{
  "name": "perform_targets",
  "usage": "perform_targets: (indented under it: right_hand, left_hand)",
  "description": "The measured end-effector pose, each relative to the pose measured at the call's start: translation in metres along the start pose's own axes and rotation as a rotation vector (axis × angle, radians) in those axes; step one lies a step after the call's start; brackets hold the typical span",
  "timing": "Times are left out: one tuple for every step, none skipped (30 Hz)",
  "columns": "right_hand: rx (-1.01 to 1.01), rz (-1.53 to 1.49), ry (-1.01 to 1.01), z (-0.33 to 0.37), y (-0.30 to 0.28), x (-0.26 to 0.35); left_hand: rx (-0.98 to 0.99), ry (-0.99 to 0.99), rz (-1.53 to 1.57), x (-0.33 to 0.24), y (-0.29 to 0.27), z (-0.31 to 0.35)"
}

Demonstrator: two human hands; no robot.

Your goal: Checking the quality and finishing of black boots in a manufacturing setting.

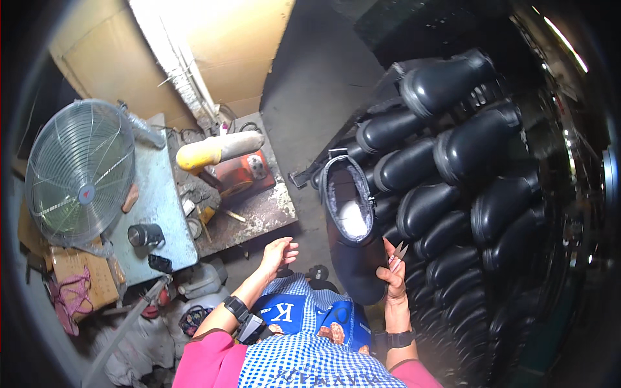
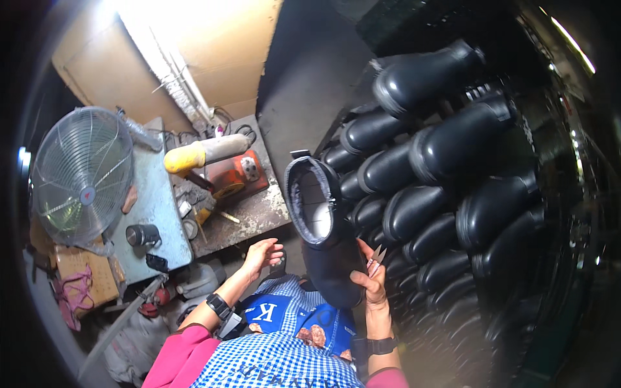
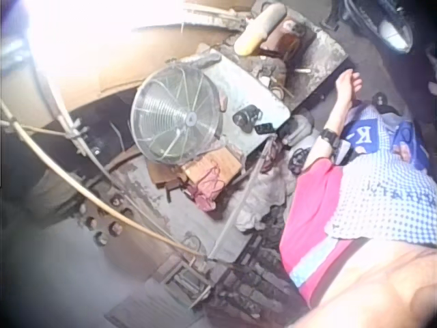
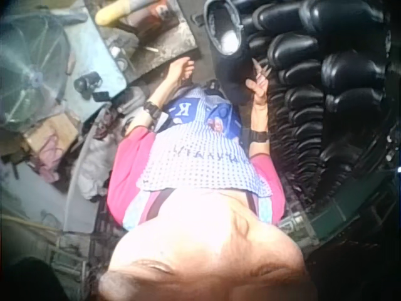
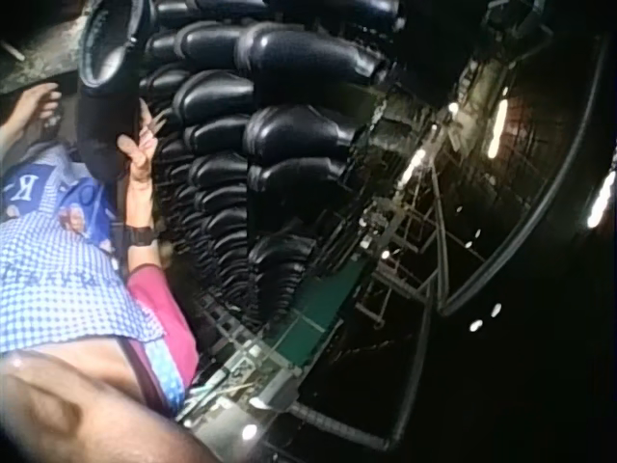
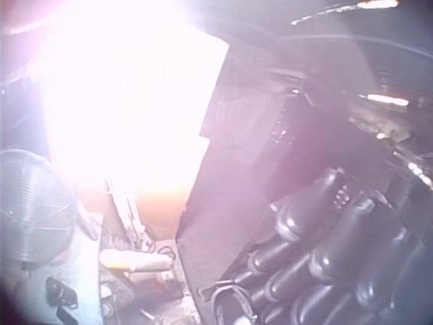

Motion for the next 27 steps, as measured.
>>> perform_targets:
  right_hand:
    - [-0.007, -0.005, -0.001, 0.004, 0.003, 0.005]
    - [-0.029, -0.014, -0.020, 0.009, 0.005, 0.012]
    - [-0.017, -0.003, -0.017, 0.012, 0.007, 0.020]
    - [-0.006, 0.008, -0.012, 0.017, 0.010, 0.026]
    - [-0.025, -0.022, 0.005, 0.023, 0.011, 0.031]
    - [-0.043, -0.028, -0.011, 0.029, 0.013, 0.034]
    - [-0.064, -0.081, 0.005, 0.034, 0.016, 0.036]
    - [-0.084, -0.135, 0.022, 0.039, 0.017, 0.036]
    - [-0.102, -0.140, 0.006, 0.044, 0.016, 0.036]
    - [-0.158, -0.119, -0.002, 0.050, 0.014, 0.036]
    - [-0.214, -0.097, -0.009, 0.055, 0.012, 0.035]
    - [-0.236, -0.105, -0.022, 0.060, 0.013, 0.038]
    - [-0.253, -0.094, -0.001, 0.066, 0.017, 0.044]
    - [-0.273, -0.085, 0.020, 0.072, 0.019, 0.048]
    - [-0.299, -0.092, 0.006, 0.078, 0.022, 0.052]
    - [-0.304, -0.117, 0.000, 0.082, 0.025, 0.054]
    - [-0.311, -0.142, -0.006, 0.087, 0.025, 0.056]
    - [-0.342, -0.151, -0.026, 0.093, 0.019, 0.056]
    - [-0.370, -0.102, -0.090, 0.104, 0.014, 0.058]
    - [-0.398, -0.052, -0.151, 0.116, 0.008, 0.059]
    - [-0.493, 0.021, -0.168, 0.140, -0.003, 0.055]
    - [-0.538, 0.025, -0.196, 0.173, -0.029, 0.034]
    - [-0.586, -0.333, -0.428, 0.204, -0.065, 0.003]
    - [-0.618, -0.692, -0.655, 0.211, -0.069, 0.006]
    - [-0.901, -0.472, -0.708, 0.221, -0.071, 0.011]
    - [-1.195, -0.229, -0.750, 0.217, -0.056, 0.054]
    - [-1.200, -0.237, -0.762, 0.210, -0.065, 0.078]
  left_hand:
    - [0.019, -0.004, -0.011, -0.001, 0.005, -0.001]
    - [0.038, -0.007, -0.036, -0.002, 0.009, -0.001]
    - [0.077, -0.021, 0.001, -0.002, 0.014, 0.000]
    - [0.116, -0.036, 0.038, -0.003, 0.018, 0.001]
    - [0.159, -0.049, 0.051, 0.000, 0.020, -0.002]
    - [0.174, -0.052, 0.032, -0.005, 0.027, -0.002]
    - [0.232, -0.050, 0.047, -0.010, 0.036, -0.002]
    - [0.288, -0.049, 0.063, -0.014, 0.044, -0.001]
    - [0.323, -0.030, 0.027, -0.021, 0.053, 0.002]
    - [0.339, -0.038, 0.010, -0.027, 0.062, 0.006]
    - [0.406, -0.044, 0.097, -0.033, 0.071, 0.009]
    - [0.473, -0.054, 0.182, -0.040, 0.083, 0.015]
    - [0.493, -0.056, 0.195, -0.049, 0.100, 0.028]
    - [0.508, -0.074, 0.179, -0.050, 0.108, 0.030]
    - [0.557, -0.052, 0.137, -0.050, 0.116, 0.032]
    - [0.608, -0.030, 0.095, -0.051, 0.124, 0.033]
    - [0.611, -0.040, 0.081, -0.051, 0.126, 0.036]
    - [0.585, 0.018, 0.028, -0.054, 0.126, 0.036]
    - [0.556, 0.006, 0.054, -0.054, 0.127, 0.034]
    - [0.527, -0.007, 0.080, -0.053, 0.127, 0.031]
    - [0.517, -0.065, 0.077, -0.054, 0.131, 0.034]
    - [0.542, -0.087, 0.032, -0.048, 0.124, 0.024]
    - [0.509, -0.082, 0.039, -0.046, 0.113, 0.021]
    - [0.475, -0.085, 0.046, -0.040, 0.103, 0.015]
    - [0.442, -0.087, 0.054, -0.035, 0.092, 0.007]
    - [0.424, -0.103, 0.061, -0.026, 0.087, -0.002]
    - [0.366, -0.112, 0.109, -0.023, 0.075, -0.006]
Point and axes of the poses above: each hand's wrist, its own z-axis away from the middle knuckle, its own y-axis out of the palm, x = y × z, the point moved 2 cm from there along -z, towards the middle knuckle, and after that the axes turned 1 degree about y, right-handed, at the moved point
